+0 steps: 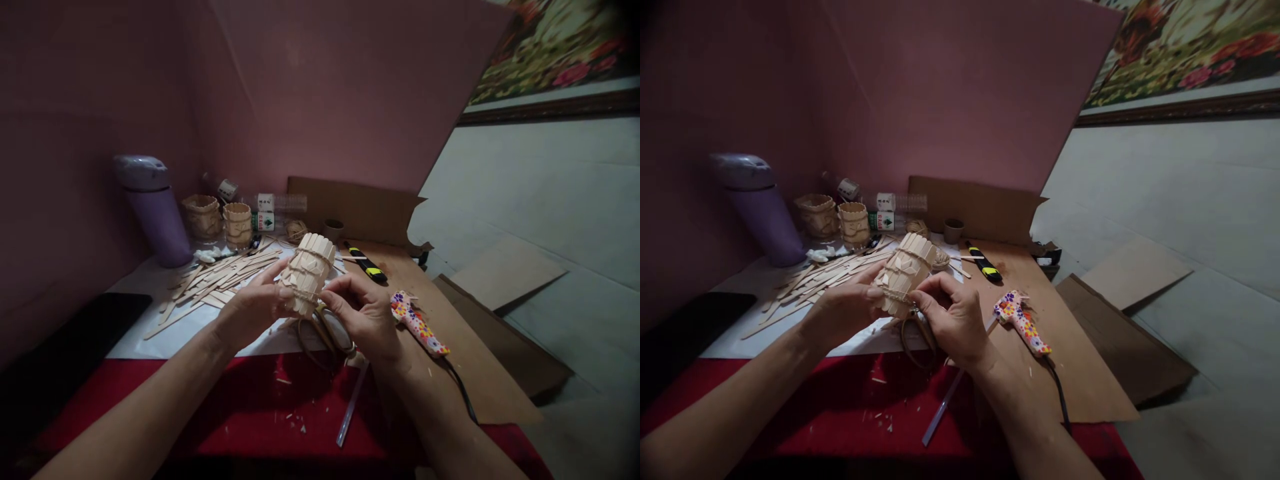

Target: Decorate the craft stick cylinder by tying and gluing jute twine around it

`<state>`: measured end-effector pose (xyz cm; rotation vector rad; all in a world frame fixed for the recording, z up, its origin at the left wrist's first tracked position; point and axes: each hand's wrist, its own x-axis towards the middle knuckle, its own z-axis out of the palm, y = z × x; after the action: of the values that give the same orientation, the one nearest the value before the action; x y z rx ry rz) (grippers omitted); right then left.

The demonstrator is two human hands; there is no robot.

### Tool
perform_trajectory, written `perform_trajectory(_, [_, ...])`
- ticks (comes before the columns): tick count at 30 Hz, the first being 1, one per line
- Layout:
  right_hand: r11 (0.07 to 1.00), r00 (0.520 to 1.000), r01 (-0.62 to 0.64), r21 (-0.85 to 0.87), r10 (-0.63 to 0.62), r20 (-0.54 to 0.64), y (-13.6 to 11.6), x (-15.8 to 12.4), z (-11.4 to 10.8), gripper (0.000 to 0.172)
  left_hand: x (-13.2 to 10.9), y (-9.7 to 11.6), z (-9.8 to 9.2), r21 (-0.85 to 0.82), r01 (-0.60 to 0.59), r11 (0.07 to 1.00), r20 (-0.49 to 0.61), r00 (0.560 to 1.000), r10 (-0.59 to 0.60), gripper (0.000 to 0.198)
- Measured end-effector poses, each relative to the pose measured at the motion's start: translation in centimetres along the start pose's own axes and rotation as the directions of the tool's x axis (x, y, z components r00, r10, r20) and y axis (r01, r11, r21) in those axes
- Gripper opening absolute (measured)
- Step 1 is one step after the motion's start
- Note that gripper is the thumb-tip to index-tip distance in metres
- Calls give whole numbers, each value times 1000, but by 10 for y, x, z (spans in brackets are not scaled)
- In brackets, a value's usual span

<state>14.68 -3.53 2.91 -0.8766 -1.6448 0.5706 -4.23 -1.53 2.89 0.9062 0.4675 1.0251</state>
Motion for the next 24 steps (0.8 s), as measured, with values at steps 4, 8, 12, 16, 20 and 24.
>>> perform_trajectory(4, [990, 994, 106, -93, -107, -13, -1, -1, 0, 9, 1, -1, 2, 9, -1, 1000, 11, 1000, 1, 54])
perform_trajectory(8, [958, 981, 184, -220, -191, -14, -2, -4, -1, 9, 1, -2, 2, 4, 4, 1000, 35, 999, -4, 50])
perform_trajectory(12, [941, 972, 225, -255, -233, -3, -3, -5, -3, 7, 2, -4, 0, 19, 12, 1000, 57, 998, -13, 52])
perform_trajectory(16, [928, 971, 231, -293, -237, 13, -3, -4, -3, 8, 4, -5, -3, 2, 32, 999, 58, 998, -32, 54])
perform_trajectory(20, [921, 968, 245, -303, -251, 19, -4, -3, -4, 8, 4, -5, -3, -2, 43, 999, 36, 998, -43, 58])
perform_trajectory(24, [906, 948, 319, -279, -310, 75, -3, -2, -5, 8, 4, -5, -3, 26, 38, 999, 34, 999, -39, 63])
